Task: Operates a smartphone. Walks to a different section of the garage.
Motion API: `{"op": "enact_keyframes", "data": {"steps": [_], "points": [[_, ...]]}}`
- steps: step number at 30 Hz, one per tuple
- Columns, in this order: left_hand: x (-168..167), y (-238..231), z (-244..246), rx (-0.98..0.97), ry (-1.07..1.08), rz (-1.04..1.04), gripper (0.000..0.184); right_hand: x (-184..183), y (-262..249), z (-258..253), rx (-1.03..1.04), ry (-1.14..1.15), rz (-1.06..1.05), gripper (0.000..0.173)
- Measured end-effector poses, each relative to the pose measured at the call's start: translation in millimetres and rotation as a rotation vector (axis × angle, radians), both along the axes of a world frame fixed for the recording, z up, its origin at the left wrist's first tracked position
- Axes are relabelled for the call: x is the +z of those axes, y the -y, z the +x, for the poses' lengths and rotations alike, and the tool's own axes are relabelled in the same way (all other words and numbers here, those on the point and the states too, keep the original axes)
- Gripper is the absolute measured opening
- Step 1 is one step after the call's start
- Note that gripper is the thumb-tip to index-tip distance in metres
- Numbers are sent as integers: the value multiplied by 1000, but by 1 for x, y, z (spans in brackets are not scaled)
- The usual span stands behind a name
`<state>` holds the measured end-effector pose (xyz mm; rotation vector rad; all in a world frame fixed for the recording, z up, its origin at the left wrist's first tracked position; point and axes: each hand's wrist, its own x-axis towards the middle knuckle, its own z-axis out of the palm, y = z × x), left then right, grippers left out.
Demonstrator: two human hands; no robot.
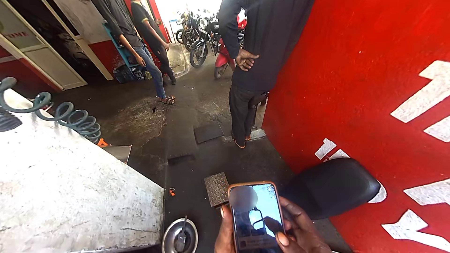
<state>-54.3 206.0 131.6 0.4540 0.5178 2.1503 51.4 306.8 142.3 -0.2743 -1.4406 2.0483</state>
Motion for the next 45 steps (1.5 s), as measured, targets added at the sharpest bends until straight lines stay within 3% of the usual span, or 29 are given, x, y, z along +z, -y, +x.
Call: {"op": "enact_keyframes", "data": {"steps": [8, 24, 37, 45], "points": [[-2, 3, -5, 18, 20, -33, 52, 11, 2, -14, -29, 45, -1, 34], [-3, 7, -10, 11, 71, -35, 49, 13, 14, -21, -104, 70, -15, 35], [-2, 21, -8, 54, 77, -41, 47, 3, 25, -3, 93, 150, 142, 69], [-3, 26, -4, 78, 99, -40, 46, 6, 29, -2, 80, 200, 159, 62]]}}
